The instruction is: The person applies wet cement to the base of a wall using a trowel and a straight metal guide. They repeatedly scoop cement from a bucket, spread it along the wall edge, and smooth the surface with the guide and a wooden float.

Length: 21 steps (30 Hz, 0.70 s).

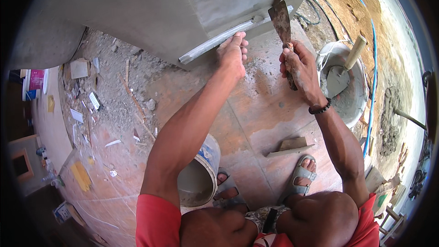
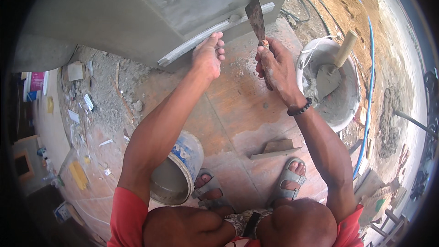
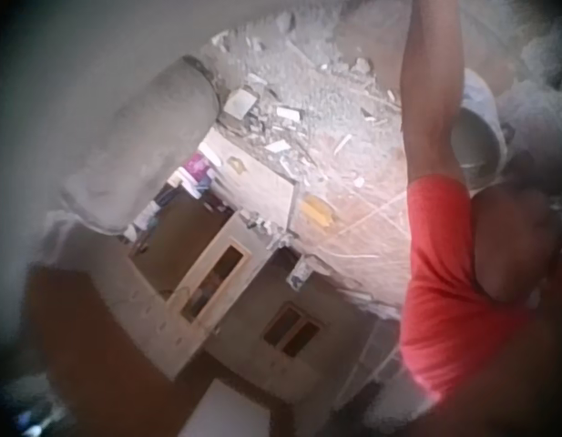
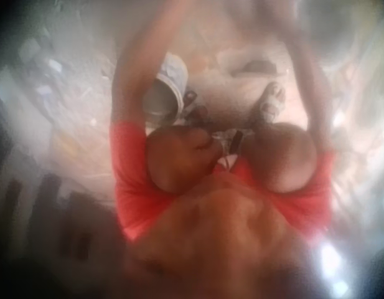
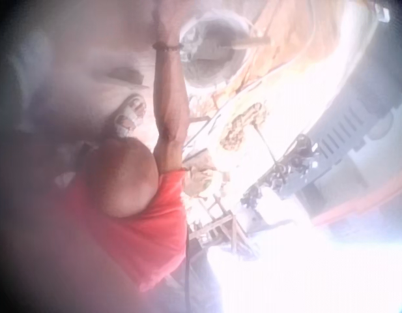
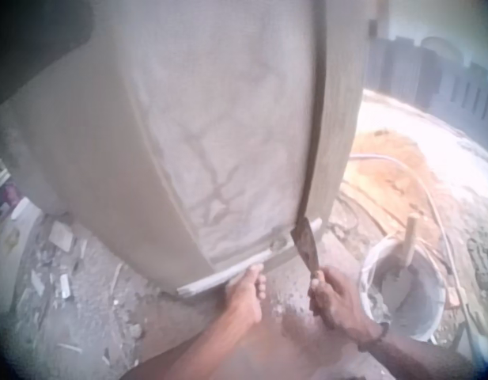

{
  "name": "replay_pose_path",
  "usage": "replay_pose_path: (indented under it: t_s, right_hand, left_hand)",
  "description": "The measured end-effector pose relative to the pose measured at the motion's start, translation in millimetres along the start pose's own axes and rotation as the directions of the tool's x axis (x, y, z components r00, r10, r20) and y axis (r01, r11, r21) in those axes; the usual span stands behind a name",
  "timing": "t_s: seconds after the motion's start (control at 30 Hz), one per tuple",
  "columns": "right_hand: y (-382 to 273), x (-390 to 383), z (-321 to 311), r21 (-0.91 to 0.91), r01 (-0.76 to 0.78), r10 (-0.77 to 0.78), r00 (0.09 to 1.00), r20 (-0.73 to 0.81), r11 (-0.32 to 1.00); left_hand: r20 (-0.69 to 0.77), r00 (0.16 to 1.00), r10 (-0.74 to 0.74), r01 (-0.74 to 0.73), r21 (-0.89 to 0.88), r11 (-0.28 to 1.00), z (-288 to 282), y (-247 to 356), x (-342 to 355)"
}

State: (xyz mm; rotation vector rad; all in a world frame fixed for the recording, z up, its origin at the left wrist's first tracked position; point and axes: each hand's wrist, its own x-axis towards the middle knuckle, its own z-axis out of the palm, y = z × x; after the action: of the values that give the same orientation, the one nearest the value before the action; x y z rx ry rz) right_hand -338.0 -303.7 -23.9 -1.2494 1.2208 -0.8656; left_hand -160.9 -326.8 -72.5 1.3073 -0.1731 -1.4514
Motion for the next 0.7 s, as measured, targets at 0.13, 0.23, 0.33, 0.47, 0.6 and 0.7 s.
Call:
replay_pose_path:
  t_s: [0.13, 0.23, 0.33, 0.47, 0.6, 0.7]
  right_hand:
    - [0.0, 2.2, 2.8, -0.023, -0.036, 0.037, 0.999, 0.03, 0.999]
    - [-2.5, 1.2, 6.1, -0.003, -0.077, 0.077, 0.996, 0.04, 0.997]
    - [-3.4, 1.7, 6.4, 0.085, -0.115, 0.11, 0.992, 0.059, 0.99]
    - [-2.5, 2.7, 6.4, 0.195, -0.148, 0.134, 0.987, 0.084, 0.97]
    - [-0.8, 0.5, 12.2, 0.318, -0.187, 0.165, 0.982, 0.094, 0.929]
    - [2.6, -1.4, 18.0, 0.402, -0.213, 0.185, 0.977, 0.109, 0.891]
  left_hand:
    - [0.017, 1.0, 0.025, -0.025, 0.006, 1.0, -3.5, -1.2, 3.4]
    - [0.014, 1.0, 0.017, -0.017, 0.007, 1.0, -4.1, -0.7, 3.2]
    - [0.001, 1.0, 0.006, -0.006, 0.014, 1.0, -1.8, 0.0, 1.8]
    - [0.012, 1.0, 0.005, -0.006, 0.02, 1.0, -2.2, 0.4, 1.9]
    - [0.009, 1.0, 0.007, -0.007, 0.025, 1.0, -2.4, 0.2, 2.2]
    - [0.011, 1.0, 0.016, -0.016, 0.025, 1.0, -3.2, -1.0, 3.4]
